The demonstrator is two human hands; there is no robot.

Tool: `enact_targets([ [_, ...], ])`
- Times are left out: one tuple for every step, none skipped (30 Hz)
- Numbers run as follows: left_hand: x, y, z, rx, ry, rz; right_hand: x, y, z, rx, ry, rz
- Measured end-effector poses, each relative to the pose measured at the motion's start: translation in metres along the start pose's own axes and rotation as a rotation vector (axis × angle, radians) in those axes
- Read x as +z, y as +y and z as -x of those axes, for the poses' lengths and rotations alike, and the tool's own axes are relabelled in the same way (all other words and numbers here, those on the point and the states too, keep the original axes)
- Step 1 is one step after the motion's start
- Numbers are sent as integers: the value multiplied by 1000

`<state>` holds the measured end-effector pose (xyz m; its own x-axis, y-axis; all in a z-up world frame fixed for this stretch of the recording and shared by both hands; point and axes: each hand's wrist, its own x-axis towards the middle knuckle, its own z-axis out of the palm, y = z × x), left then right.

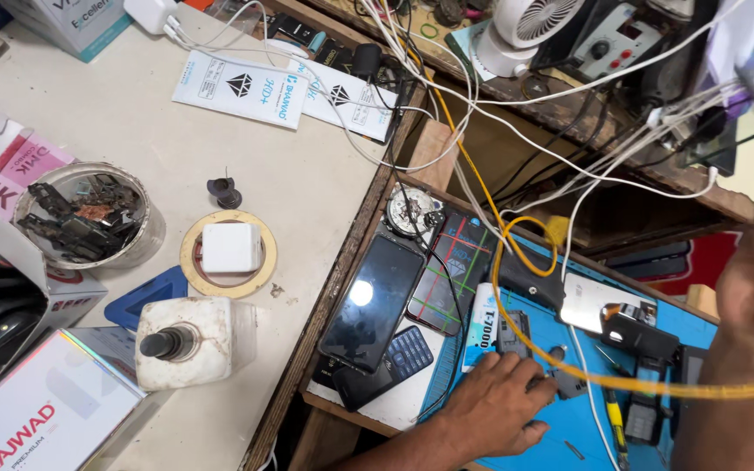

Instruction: The person cleans a white power adapter with a toothbrush, then uses a soldering iron to work on a small circuit board and a battery pack. The person handles the components with precision, applying heat to specific points on the circuit board.

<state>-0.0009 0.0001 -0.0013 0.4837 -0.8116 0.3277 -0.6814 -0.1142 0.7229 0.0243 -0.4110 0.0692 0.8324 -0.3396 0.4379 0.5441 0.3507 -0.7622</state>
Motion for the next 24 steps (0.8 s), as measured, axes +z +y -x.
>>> enact_targets([
  [-1,0,-1,1,10,-19,5,0,10,32,-10,-97],
  [-2,0,-2,12,13,-35,15,-2,26,68,0,-168],
  [-3,1,-4,23,17,-50,24,1,36,108,69,-232],
  [-3,3,-5,-2,57,-8,37,-3,56,133,156,-287],
  [-4,5,-9,-28,95,34,45,2,62,141,244,-294],
  [-4,6,-11,-51,122,78,55,5,75,139,341,-299],
  [-4,7,-13,-57,138,84,62,8,81,159,381,-363],
  [-5,8,-14,-65,157,86,72,11,86,176,419,-432],
  [-6,8,-15,-73,176,88,81,12,90,217,420,-518],
  [-6,11,-17,-80,178,92,87,14,90,189,436,-541],
  [-8,14,-18,-87,180,97,91,14,92,162,453,-564],
  [-8,14,-20,-102,190,93,95,12,92,142,460,-594],
  [-9,14,-22,-102,211,67,99,8,95,133,459,-605],
  [-8,16,-22,-107,235,40,101,5,99,128,457,-617],
  [-7,17,-21,-111,258,14,103,2,105,124,455,-630],
  [-5,18,-20,-96,286,-8,103,-1,113,126,470,-656],
  [-3,17,-20,-80,313,-29,101,-2,120,128,484,-682],
  [0,18,-20,-66,339,-50,99,-5,127,131,501,-708],
  [3,18,-23,-30,378,-64,95,-6,132,127,517,-675],
  [5,18,-25,-2,409,-77,93,-7,139,129,543,-643],
  [7,16,-28,27,441,-89,91,-7,145,131,569,-611],
  [10,15,-25,37,458,-92,91,-4,157,70,609,-457],
  [13,13,-24,48,476,-95,92,-1,170,16,643,-301],
  [15,12,-20,54,489,-100,95,1,186,-29,674,-145],
])
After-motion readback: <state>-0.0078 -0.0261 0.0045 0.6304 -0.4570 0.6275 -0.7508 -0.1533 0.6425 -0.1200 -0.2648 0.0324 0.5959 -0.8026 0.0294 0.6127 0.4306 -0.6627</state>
